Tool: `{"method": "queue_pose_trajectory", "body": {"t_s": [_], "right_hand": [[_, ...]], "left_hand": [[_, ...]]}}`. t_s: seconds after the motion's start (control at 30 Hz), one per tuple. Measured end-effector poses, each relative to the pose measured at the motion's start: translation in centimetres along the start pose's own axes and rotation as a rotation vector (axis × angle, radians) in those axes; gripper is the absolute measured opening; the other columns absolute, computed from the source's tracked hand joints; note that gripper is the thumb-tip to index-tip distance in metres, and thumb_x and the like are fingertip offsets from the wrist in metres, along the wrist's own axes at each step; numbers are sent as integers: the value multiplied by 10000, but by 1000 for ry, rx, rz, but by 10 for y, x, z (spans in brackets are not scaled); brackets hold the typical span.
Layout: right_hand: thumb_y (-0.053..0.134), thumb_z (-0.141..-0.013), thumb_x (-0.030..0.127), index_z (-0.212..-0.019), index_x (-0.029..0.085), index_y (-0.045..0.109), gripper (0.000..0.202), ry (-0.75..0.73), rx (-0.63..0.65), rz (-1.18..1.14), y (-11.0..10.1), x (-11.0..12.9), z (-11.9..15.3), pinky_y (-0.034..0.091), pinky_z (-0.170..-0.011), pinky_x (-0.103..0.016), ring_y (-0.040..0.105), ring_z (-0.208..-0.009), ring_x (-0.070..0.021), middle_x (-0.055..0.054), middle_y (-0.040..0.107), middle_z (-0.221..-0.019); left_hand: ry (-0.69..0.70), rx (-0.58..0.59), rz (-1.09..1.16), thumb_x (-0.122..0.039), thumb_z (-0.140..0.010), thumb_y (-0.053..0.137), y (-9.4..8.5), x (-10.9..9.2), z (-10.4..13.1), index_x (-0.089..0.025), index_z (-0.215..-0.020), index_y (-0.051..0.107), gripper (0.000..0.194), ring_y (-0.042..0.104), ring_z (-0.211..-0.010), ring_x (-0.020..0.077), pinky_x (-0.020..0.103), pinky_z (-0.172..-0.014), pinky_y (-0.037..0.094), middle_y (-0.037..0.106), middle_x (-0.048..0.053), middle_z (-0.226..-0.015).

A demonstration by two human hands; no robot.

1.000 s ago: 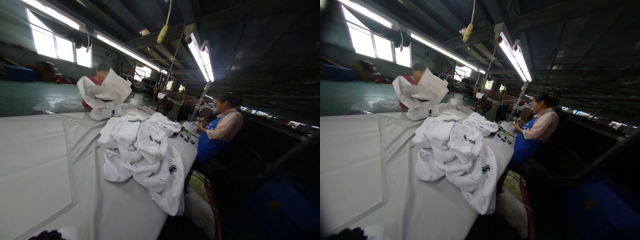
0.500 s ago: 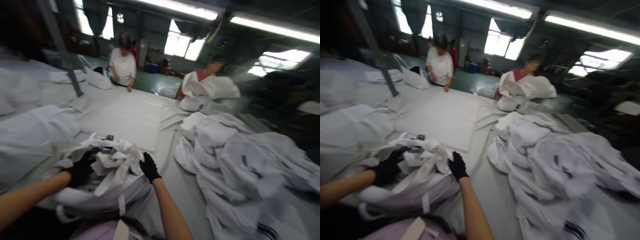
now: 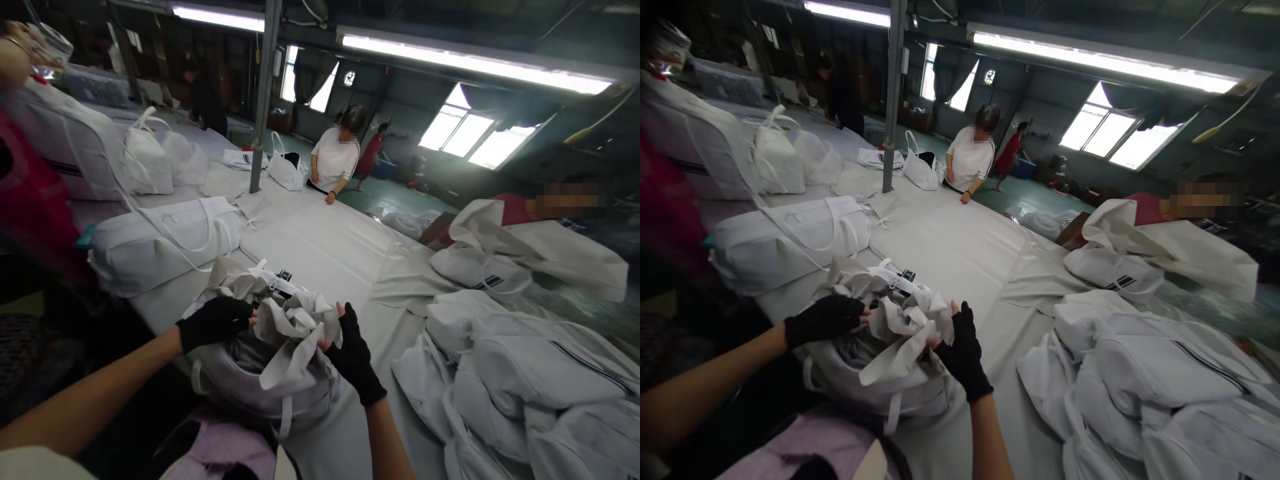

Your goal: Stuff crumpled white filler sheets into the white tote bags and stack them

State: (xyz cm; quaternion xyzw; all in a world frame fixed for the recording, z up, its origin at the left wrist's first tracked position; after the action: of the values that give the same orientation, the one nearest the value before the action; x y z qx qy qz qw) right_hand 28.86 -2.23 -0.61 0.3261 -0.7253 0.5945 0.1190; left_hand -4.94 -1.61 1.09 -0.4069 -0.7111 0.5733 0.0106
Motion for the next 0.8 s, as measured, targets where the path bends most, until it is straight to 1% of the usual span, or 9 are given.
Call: {"method": "queue_pose_trajectory", "body": {"t_s": [0.1, 0.13, 0.2, 0.27, 0.33, 0.47, 0.6, 0.7, 0.8], "right_hand": [[607, -752, 639, -1491, 177, 255, 940, -55, 62, 90, 12, 27, -31, 280, -1122, -515, 123, -1441, -340, -183, 135, -1561], [627, -726, 656, -1488, 183, 264, 968, -85, 86, 123, 19, 37, -40, 260, -1127, -523, 98, -1442, -356, -189, 100, -1565], [653, -682, 686, -1485, 218, 276, 1003, -147, 170, 188, 43, 54, -52, 205, -1136, -542, 46, -1438, -387, -186, 22, -1573], [682, -623, 718, -1478, 270, 289, 1042, -189, 318, 250, 76, 67, -57, 133, -1130, -590, 4, -1424, -434, -179, -20, -1574], [715, -566, 724, -1468, 288, 312, 1079, -214, 495, 304, 114, 73, -53, 46, -1099, -656, -30, -1402, -484, -185, -15, -1572], [695, -571, 732, -1417, 252, 418, 1012, -182, 739, 332, 165, 70, -38, -77, -1058, -687, -62, -1393, -498, -182, 73, -1570], [719, -593, 652, -1470, 285, 303, 1038, -125, 763, 273, 164, 62, -19, -16, -1113, -614, 21, -1420, -440, -149, 144, -1568], [717, -628, 591, -1466, 352, 279, 976, -121, 812, 218, 160, 59, 2, -21, -1113, -616, 7, -1425, -424, -93, 92, -1586], [663, -701, 576, -1485, 355, 217, 928, -128, 826, 149, 166, 58, 14, -70, -1107, -622, -46, -1429, -405, -65, 45, -1593]], "left_hand": [[-124, -442, 5, -327, -916, 524, -77, 17, -9, -157, -1078, 672, 277, 665, -894, 165, 269, -814, 531, 713, 58, -996], [-177, -491, -59, -353, -934, 488, -93, 32, -13, -147, -1197, 608, 355, 634, -1016, 185, 305, -910, 500, 671, 77, -1130], [-191, -402, -174, -420, -954, 415, -100, 65, -22, -99, -1378, 430, 533, 516, -1221, 245, 390, -1041, 408, 533, 127, -1348], [-162, -178, -244, -436, -965, 343, -77, 92, -31, -20, -1430, 318, 624, 425, -1302, 308, 472, -1077, 348, 454, 204, -1406], [-71, 70, -246, -462, -929, 418, -38, 99, -36, -27, -1438, 322, 677, 377, -1328, 360, 514, -1057, 356, 422, 241, -1420], [251, 435, -219, -454, -820, 599, 24, 58, -29, -242, -1332, 526, 559, 372, -1324, 394, 600, -1058, 294, 447, 166, -1423], [264, 664, -212, -360, -770, 642, 47, 41, -5, -296, -1285, 570, 524, 482, -1199, 453, 660, -934, 352, 517, 165, -1356], [192, 732, -158, -339, -704, 694, 66, 58, 10, -341, -1262, 588, 568, 414, -1226, 530, 739, -893, 298, 484, 145, -1399], [98, 830, -77, -180, -571, 755, 91, 83, 12, -336, -1240, 612, 702, 405, -1229, 540, 731, -905, 311, 464, 145, -1418]]}}
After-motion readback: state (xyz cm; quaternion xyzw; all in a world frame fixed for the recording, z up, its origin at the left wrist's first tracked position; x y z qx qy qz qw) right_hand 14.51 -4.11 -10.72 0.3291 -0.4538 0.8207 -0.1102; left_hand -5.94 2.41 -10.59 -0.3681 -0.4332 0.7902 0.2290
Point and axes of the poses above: each hand's wrist, its own z-axis away from the middle knuckle, its own y-axis out of the palm, x = y × z, the point moved 4 cm from there along -z, towards the middle knuckle
